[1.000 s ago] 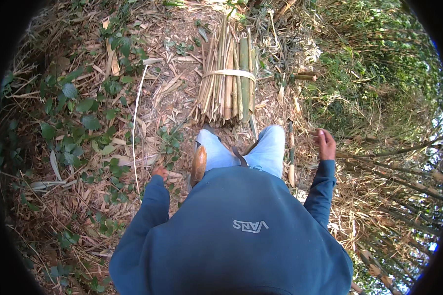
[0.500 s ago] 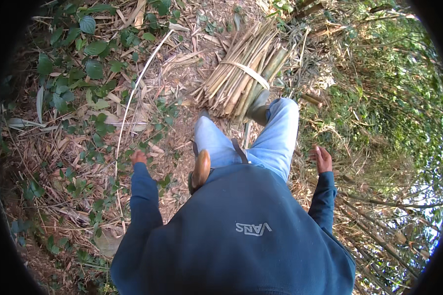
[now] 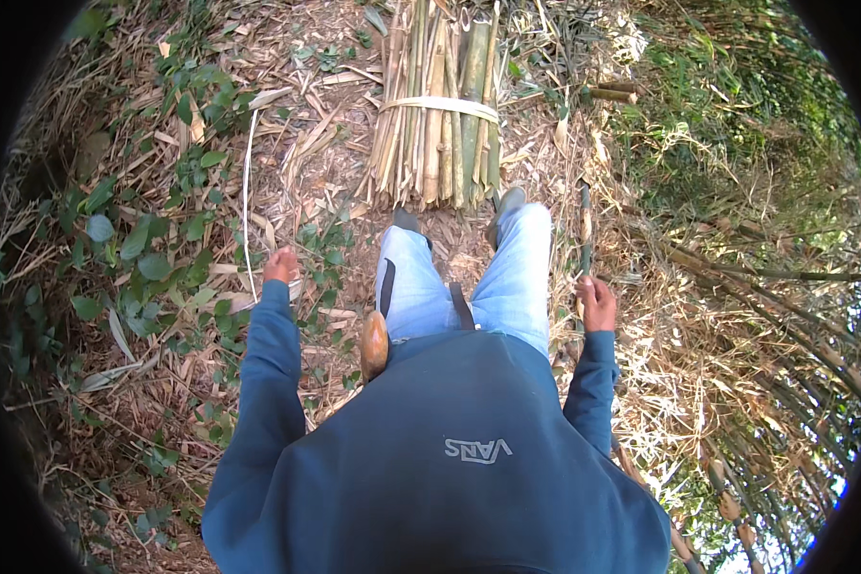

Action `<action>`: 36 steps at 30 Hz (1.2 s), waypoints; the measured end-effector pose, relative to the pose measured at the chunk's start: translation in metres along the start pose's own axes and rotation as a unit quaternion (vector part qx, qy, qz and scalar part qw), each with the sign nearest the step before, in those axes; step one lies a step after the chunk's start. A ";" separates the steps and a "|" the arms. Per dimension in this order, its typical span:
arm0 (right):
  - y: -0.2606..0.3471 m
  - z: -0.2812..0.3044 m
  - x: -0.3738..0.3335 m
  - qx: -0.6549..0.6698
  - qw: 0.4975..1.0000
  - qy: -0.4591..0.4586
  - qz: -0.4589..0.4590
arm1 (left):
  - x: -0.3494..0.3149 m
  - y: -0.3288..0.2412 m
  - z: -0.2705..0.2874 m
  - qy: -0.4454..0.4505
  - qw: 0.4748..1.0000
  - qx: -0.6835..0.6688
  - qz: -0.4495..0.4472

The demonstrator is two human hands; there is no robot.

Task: The person gathers a bundle of bamboo poles and secures them with a long strip of bamboo bark. They wrap the strip around the bundle multiple times, tighten it, and tie a knot to hold the bundle together.

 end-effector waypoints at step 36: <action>0.100 -0.351 0.549 -0.072 0.927 -0.067 0.361 | 0.199 0.056 -0.599 -0.063 0.698 0.628 -0.338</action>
Point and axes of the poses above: each hand's wrist, its own x-axis towards the middle knuckle, its own z-axis out of the back of the hand, y = z × x, the point moved 9 cm from there along x, towards the middle knuckle, and after that the axes turned 8 degrees about -x, right-handed, at the moved point
